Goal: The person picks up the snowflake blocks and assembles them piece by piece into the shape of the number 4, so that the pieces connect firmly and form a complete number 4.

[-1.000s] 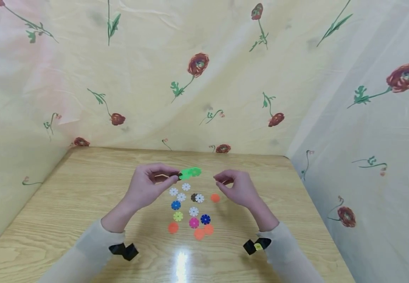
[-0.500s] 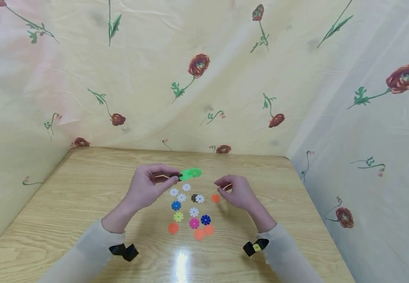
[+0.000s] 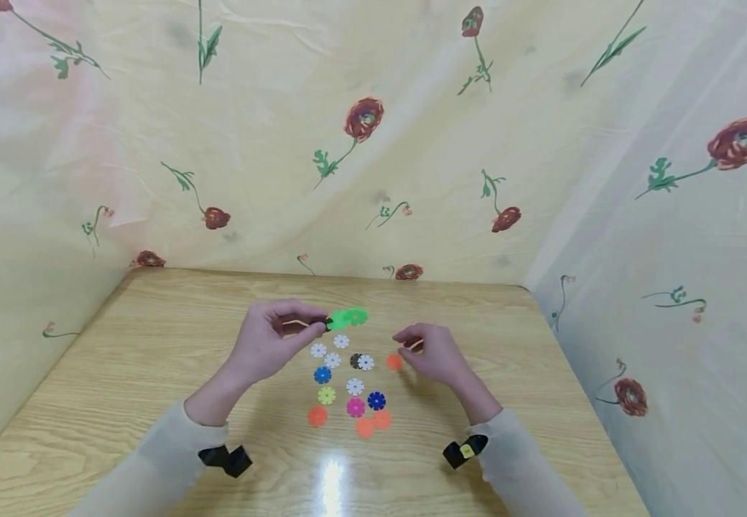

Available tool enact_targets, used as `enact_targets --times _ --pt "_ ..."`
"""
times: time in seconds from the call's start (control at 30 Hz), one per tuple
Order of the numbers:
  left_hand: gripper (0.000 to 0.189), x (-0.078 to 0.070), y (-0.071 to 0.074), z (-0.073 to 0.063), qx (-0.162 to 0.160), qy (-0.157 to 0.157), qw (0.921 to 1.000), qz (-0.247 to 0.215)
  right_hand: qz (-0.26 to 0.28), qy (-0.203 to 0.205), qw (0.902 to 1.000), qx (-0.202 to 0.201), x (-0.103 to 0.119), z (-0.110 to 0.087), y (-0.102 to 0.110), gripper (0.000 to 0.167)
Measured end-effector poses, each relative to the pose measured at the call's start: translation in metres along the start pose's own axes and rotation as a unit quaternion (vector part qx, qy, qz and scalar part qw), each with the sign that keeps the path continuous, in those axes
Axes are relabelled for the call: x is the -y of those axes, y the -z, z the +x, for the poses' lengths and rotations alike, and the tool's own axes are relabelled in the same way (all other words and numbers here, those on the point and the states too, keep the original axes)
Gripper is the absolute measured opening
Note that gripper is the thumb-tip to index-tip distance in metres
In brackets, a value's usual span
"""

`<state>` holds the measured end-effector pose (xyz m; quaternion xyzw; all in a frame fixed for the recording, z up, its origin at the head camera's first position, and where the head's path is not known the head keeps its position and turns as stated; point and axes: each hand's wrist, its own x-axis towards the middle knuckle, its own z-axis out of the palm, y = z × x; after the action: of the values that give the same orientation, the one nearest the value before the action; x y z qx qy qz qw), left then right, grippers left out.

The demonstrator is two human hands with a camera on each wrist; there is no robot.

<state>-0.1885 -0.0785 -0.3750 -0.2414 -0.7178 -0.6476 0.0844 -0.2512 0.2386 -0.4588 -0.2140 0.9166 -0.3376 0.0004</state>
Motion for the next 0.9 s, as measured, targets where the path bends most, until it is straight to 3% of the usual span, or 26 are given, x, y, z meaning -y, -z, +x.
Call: enact_targets --times 0.53,0.9 --pt "0.015 0.002 0.000 -0.001 0.002 0.005 1.0000 0.007 -0.025 -0.043 0.9983 0.029 -0.010 0.001 -0.014 0.025" --pt "0.015 0.003 -0.001 0.000 0.003 -0.001 0.9999 0.010 -0.083 -0.022 0.9954 0.044 -0.015 -0.001 -0.024 0.029"
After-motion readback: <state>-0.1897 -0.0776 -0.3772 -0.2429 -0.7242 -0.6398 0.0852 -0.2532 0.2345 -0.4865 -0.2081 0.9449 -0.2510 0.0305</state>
